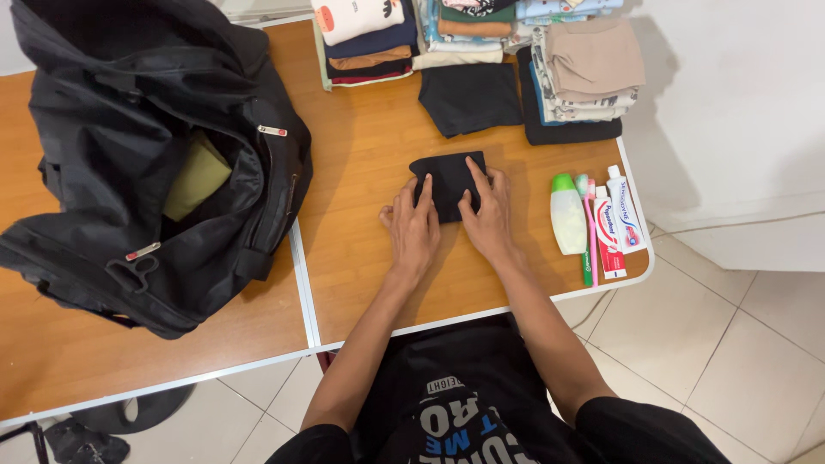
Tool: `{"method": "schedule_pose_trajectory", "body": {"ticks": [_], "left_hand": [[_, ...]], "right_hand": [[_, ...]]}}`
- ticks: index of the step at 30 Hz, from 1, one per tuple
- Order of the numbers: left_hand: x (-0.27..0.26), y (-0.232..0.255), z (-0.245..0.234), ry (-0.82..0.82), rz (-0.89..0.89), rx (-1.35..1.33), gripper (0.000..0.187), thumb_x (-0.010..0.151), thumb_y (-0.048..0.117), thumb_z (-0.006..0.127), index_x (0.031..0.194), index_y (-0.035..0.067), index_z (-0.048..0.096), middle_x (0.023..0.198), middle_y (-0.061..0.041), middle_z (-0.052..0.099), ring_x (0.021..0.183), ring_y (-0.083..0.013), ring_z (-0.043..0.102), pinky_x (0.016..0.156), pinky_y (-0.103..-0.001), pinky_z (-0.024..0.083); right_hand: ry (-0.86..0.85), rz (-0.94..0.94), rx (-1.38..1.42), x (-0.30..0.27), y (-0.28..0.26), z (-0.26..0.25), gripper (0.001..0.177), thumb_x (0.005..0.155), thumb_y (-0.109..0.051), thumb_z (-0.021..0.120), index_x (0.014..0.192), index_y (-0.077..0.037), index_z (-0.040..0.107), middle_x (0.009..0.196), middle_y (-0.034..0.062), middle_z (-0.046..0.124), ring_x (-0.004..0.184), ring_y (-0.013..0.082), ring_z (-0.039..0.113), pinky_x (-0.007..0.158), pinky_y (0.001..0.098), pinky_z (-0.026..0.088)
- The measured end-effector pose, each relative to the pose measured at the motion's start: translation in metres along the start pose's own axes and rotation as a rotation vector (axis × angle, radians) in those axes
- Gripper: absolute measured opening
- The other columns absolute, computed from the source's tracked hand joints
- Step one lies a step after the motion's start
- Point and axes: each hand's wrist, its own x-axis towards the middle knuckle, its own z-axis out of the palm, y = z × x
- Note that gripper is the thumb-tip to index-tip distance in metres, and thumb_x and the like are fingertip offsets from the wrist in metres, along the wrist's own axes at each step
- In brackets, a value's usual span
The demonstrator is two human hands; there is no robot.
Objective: The person folds a black t-shirt and a light green t-shirt on a wooden table. They smooth the fabric, fold the sleeves and sides, and roll each shirt into a compact bundle. The folded shirts are placed on a stack of other folded clothes.
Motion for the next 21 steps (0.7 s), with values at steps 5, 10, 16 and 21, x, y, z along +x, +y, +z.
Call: {"method": "schedule_pose_trajectory", "body": {"ticks": [5,10,16,21], "left_hand": [[0.014,0.003,0.0,-0.015,-0.001,-0.021,0.048,0.094,0.004,0.063,0.143,0.006,0.06,0.144,-0.019,0.054,0.122,-0.0304,0.058,0.1,-0.051,0.032],[0.04,0.013,-0.003,-0.033,0.023,-0.084,0.049,0.094,0.002,0.062,0.143,0.004,0.06,0.143,-0.022,0.053,0.122,-0.0304,0.058,0.098,-0.047,0.033],[0.08,0.022,0.003,-0.017,0.086,-0.142,0.049,0.095,0.001,0.061,0.143,0.003,0.058,0.143,-0.022,0.053,0.119,-0.0303,0.059,0.095,-0.044,0.034],[0.12,0.019,0.02,-0.053,0.078,-0.156,0.052,0.094,0.001,0.059,0.145,0.004,0.056,0.143,-0.023,0.051,0.115,-0.0316,0.059,0.091,-0.044,0.034]], "right_hand": [[0.015,0.023,0.057,0.007,0.002,-0.004,0.058,0.094,-0.001,0.064,0.15,-0.008,0.052,0.127,0.0192,0.052,0.12,0.0369,0.052,0.105,0.0455,0.044],[0.047,0.014,0.041,0.027,0.006,-0.012,0.054,0.096,0.0,0.063,0.148,-0.008,0.054,0.124,0.0191,0.053,0.119,0.0375,0.052,0.107,0.0471,0.042],[0.092,-0.011,-0.002,0.067,0.014,-0.023,0.051,0.096,0.003,0.061,0.146,-0.009,0.056,0.125,0.021,0.053,0.119,0.0396,0.049,0.107,0.0475,0.041],[0.12,-0.035,-0.049,0.104,0.028,-0.02,0.052,0.096,0.006,0.058,0.146,-0.009,0.056,0.126,0.0216,0.053,0.118,0.0404,0.047,0.107,0.0488,0.039]]}}
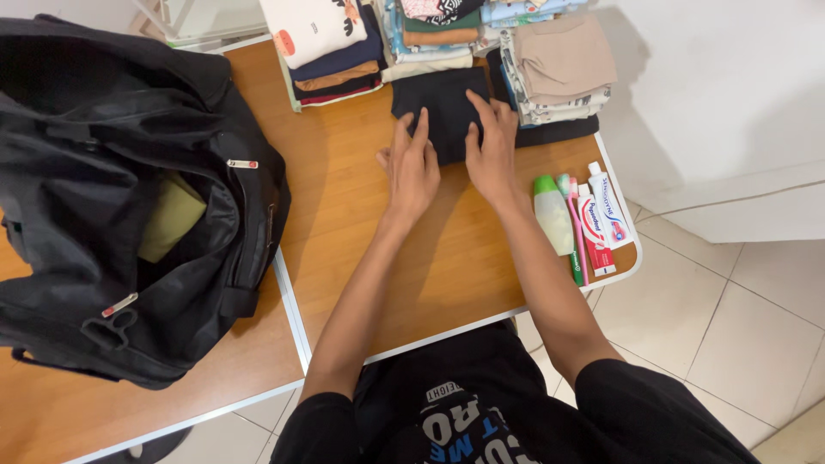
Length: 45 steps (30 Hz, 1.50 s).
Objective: The person folds a black t-shirt and a light green t-shirt on a wooden table. They smooth the fabric, fold the sleeves and sides, and roll each shirt into a compact bundle. The folded shirts are placed on a stack of other folded clothes.
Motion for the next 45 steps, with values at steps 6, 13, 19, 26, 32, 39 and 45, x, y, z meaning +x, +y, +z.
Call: {"method": "schedule_pose_trajectory", "body": {"ticks": [6,13,19,26,32,39,45], "left_hand": [[0.036,-0.02,0.018,-0.027,-0.006,-0.024,0.057,0.09,-0.001,0.057,0.147,0.003,0.053,0.142,-0.022,0.049,0.126,-0.0336,0.054,0.09,-0.046,0.035],[0.053,-0.039,0.038,-0.077,-0.058,-0.029,0.058,0.089,-0.001,0.056,0.147,0.002,0.052,0.143,-0.023,0.048,0.13,-0.0372,0.051,0.097,-0.051,0.035],[0.054,-0.044,0.045,-0.104,-0.097,-0.004,0.057,0.091,0.0,0.056,0.148,0.0,0.051,0.144,-0.025,0.047,0.132,-0.0402,0.047,0.101,-0.053,0.034],[0.05,-0.025,0.036,-0.052,-0.105,0.143,0.049,0.096,0.007,0.057,0.144,0.003,0.054,0.147,-0.024,0.046,0.133,-0.0408,0.046,0.106,-0.056,0.036],[0.056,-0.025,0.043,-0.059,0.099,0.201,0.05,0.103,0.017,0.051,0.15,0.002,0.047,0.162,-0.02,0.037,0.149,-0.0379,0.036,0.116,-0.06,0.029],[0.05,-0.039,0.055,-0.177,0.109,0.301,0.052,0.106,0.023,0.042,0.154,0.002,0.043,0.165,-0.013,0.035,0.156,-0.0278,0.027,0.122,-0.062,0.02],[0.048,-0.041,0.06,-0.19,0.073,0.315,0.054,0.107,0.029,0.034,0.155,0.004,0.04,0.168,-0.01,0.032,0.157,-0.025,0.023,0.124,-0.06,0.013]], "right_hand": [[0.019,0.004,-0.055,0.027,0.023,0.025,0.053,0.097,0.009,0.055,0.147,-0.008,0.054,0.129,0.0228,0.053,0.116,0.0422,0.048,0.105,0.0504,0.041],[-0.009,0.074,-0.13,0.043,0.035,0.043,0.061,0.088,0.016,0.053,0.146,-0.004,0.054,0.132,0.0269,0.053,0.114,0.0446,0.05,0.102,0.0506,0.044],[-0.043,0.086,-0.199,0.044,0.037,0.047,0.062,0.087,0.015,0.054,0.147,-0.001,0.054,0.141,0.03,0.051,0.119,0.0478,0.051,0.106,0.0507,0.044],[-0.084,0.079,-0.301,0.048,0.017,0.038,0.056,0.086,0.008,0.058,0.142,0.006,0.054,0.156,0.0331,0.039,0.132,0.0483,0.048,0.104,0.0508,0.043],[-0.119,-0.015,-0.291,0.046,0.016,0.044,0.046,0.103,-0.006,0.052,0.146,0.008,0.052,0.162,0.0264,0.037,0.152,0.041,0.034,0.12,0.0535,0.035],[-0.17,0.007,-0.232,0.036,0.029,0.048,0.049,0.106,-0.013,0.044,0.152,0.006,0.043,0.164,0.0244,0.033,0.154,0.04,0.029,0.121,0.0559,0.029],[-0.156,-0.007,-0.225,0.034,0.033,0.052,0.05,0.107,-0.014,0.044,0.154,0.004,0.041,0.166,0.0229,0.031,0.155,0.0392,0.027,0.123,0.0555,0.028]]}}
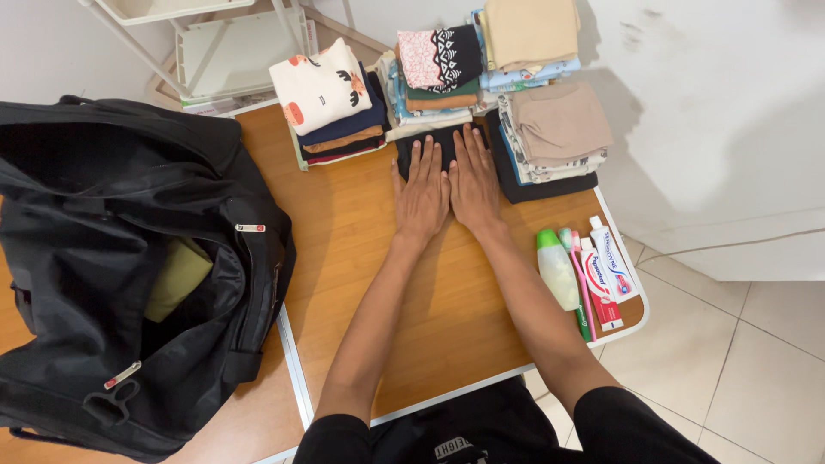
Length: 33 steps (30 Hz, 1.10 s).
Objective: The person folds a black t-shirt and a light green t-shirt on a wooden table. They smooth the fabric, fold the sleeves and sides, and roll each shirt into a compact bundle. The folded shirts are placed on a stack of other folded clothes.
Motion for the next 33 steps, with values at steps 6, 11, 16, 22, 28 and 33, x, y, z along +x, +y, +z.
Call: {"method": "schedule_pose_trajectory", "body": {"ticks": [6,11,16,22,28,33], "left_hand": [[-0.001,-0.001,0.005,-0.008,-0.001,0.037,0.055,0.109,0.03,0.031,0.157,0.005,0.038,0.169,-0.008,0.028,0.157,-0.0237,0.019,0.125,-0.06,0.009],[-0.003,0.0,0.008,0.003,-0.012,0.082,0.055,0.108,0.031,0.032,0.158,0.006,0.038,0.169,-0.007,0.028,0.158,-0.0243,0.018,0.126,-0.059,0.009],[-0.004,0.004,0.013,0.084,-0.014,0.171,0.053,0.11,0.033,0.037,0.154,0.004,0.045,0.166,-0.01,0.035,0.158,-0.0253,0.021,0.126,-0.058,0.014],[-0.014,0.016,0.005,0.15,0.024,0.123,0.05,0.11,0.033,0.039,0.15,0.005,0.051,0.163,-0.011,0.041,0.157,-0.0273,0.024,0.124,-0.058,0.017],[-0.031,0.017,-0.015,0.183,0.062,0.112,0.047,0.109,0.029,0.043,0.148,0.006,0.054,0.162,-0.012,0.043,0.157,-0.0285,0.024,0.124,-0.058,0.018],[-0.053,0.01,-0.03,0.139,0.035,0.088,0.044,0.107,0.028,0.048,0.145,0.008,0.056,0.159,-0.012,0.044,0.156,-0.0297,0.025,0.122,-0.059,0.019]], "right_hand": [[0.007,0.002,-0.004,-0.002,-0.002,-0.001,0.051,0.107,-0.015,0.043,0.155,0.004,0.04,0.167,0.0222,0.03,0.156,0.0386,0.027,0.123,0.0552,0.027],[0.009,0.004,0.009,-0.005,-0.003,-0.002,0.05,0.109,-0.015,0.042,0.154,0.005,0.04,0.167,0.0222,0.03,0.156,0.0388,0.026,0.123,0.0552,0.027],[0.07,-0.02,0.057,-0.009,-0.003,-0.002,0.045,0.108,-0.015,0.042,0.148,0.005,0.05,0.163,0.0205,0.039,0.155,0.0375,0.028,0.125,0.0554,0.024],[0.158,-0.126,0.081,-0.022,-0.008,-0.014,0.039,0.107,-0.013,0.044,0.138,0.005,0.06,0.153,0.0209,0.053,0.153,0.0377,0.034,0.126,0.0572,0.021],[0.191,-0.143,0.147,-0.035,-0.018,-0.016,0.035,0.104,-0.011,0.05,0.132,0.002,0.065,0.145,0.0186,0.061,0.15,0.0377,0.041,0.125,0.0564,0.023],[0.187,-0.131,0.178,-0.053,-0.033,-0.013,0.031,0.101,-0.008,0.055,0.128,0.001,0.068,0.141,0.0163,0.064,0.149,0.0367,0.043,0.124,0.0562,0.025]]}}
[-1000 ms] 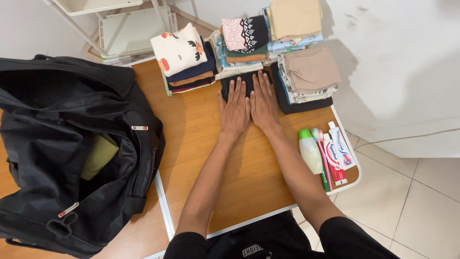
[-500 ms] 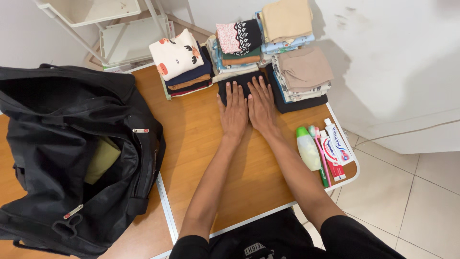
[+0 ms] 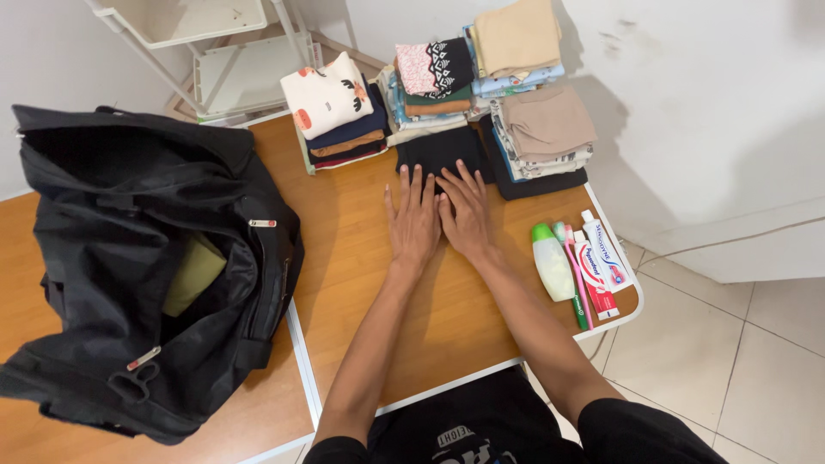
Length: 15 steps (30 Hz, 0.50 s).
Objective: The person folds a black t-shirt and a light green t-shirt on a wooden table. They smooth the fabric, fold the sleeves and sides, and roll each shirt into a compact bundle. The folded shirts are placed on a stack of other folded clothes.
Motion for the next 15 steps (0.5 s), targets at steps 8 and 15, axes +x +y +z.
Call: {"method": "schedule_pose_trajectory", "body": {"ticks": [8,15], "left_hand": [[-0.033,-0.011,-0.011,-0.044,-0.02,0.041,0.046,0.102,0.026,0.055,0.143,0.005,0.055,0.156,-0.013,0.047,0.155,-0.031,0.027,0.121,-0.058,0.024],[-0.058,-0.012,-0.02,-0.105,-0.034,0.003,0.044,0.099,0.02,0.058,0.14,0.003,0.054,0.155,-0.016,0.047,0.154,-0.0337,0.029,0.121,-0.058,0.026]], "right_hand": [[0.002,-0.049,-0.059,-0.025,-0.03,0.005,0.031,0.093,-0.003,0.062,0.122,-0.001,0.071,0.14,0.0132,0.064,0.146,0.0346,0.044,0.121,0.0552,0.03],[-0.082,0.032,-0.009,-0.047,-0.043,0.006,0.034,0.089,0.0,0.062,0.122,-0.001,0.071,0.133,0.0105,0.066,0.138,0.0312,0.051,0.113,0.0478,0.038]]}}
